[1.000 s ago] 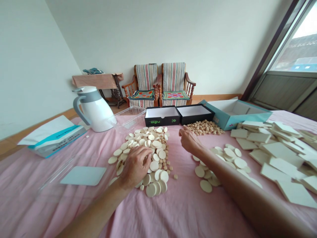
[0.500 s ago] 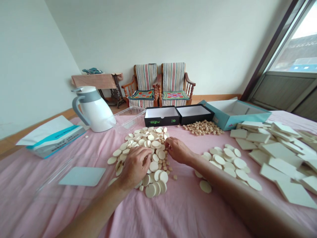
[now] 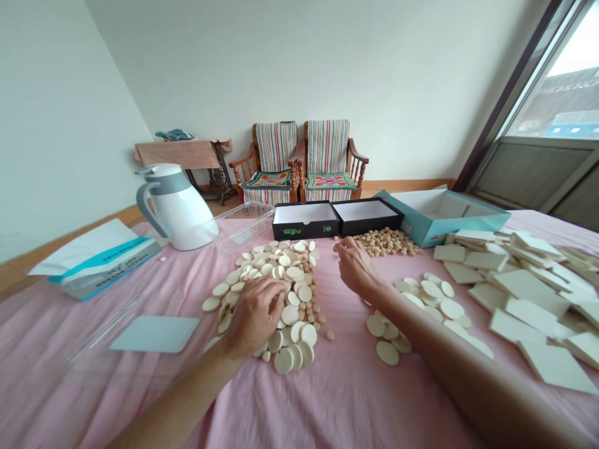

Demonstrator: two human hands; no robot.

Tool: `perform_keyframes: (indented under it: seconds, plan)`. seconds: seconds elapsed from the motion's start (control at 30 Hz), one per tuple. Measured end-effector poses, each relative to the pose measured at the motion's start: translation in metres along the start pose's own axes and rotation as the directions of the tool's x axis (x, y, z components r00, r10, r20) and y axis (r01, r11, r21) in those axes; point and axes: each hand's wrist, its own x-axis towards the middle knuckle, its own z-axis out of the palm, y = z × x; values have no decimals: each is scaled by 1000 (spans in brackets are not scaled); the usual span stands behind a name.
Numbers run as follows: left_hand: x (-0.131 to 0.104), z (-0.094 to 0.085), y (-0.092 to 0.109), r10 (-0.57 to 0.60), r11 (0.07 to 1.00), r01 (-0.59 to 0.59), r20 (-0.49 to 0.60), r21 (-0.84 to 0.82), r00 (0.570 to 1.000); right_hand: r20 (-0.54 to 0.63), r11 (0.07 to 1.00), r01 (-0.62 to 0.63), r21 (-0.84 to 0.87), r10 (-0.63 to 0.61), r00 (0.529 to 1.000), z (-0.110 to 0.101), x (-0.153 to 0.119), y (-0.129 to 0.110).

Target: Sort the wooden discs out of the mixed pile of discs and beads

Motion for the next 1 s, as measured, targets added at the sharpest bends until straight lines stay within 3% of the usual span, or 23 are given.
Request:
perform_keyframes:
  seconds: [0.17,0.3,0.43,0.57,0.73,0.8,0.87,0.93,1.0]
  plan:
    - [0,1,0,0,1000,0,-7,0,1000,170,970,115,216,-154,973,7,-7,-23]
    - [0,1,-1,5,1000,-5,-8,3,1000,169,963,134,235,-177,970,21,-12,-35]
    - [0,0,-1,4,1000,-4,-10,6,1000,156,975,107,196,-138,978,24,-10,-30]
    - [1,-1,2,-1,1000,1,-12,10,1000,130,994,16,112,-31,991,15,-2,-7]
    - [1,-1,2,0,1000,0,-14,14,1000,11,996,-92,5,92,996,0,4,10]
    - [1,-1,2,0,1000,0,-14,12,1000,32,997,-55,46,54,998,-4,2,4]
    - [0,-1,1,-1,1000,2,-13,11,1000,143,988,17,157,-40,989,-6,-1,-9]
    - [0,-1,1,-3,1000,3,-13,9,1000,260,954,65,291,-145,955,-6,-6,-24]
    - [0,-1,0,-5,1000,5,-13,8,1000,291,923,96,372,-214,933,-5,-11,-38]
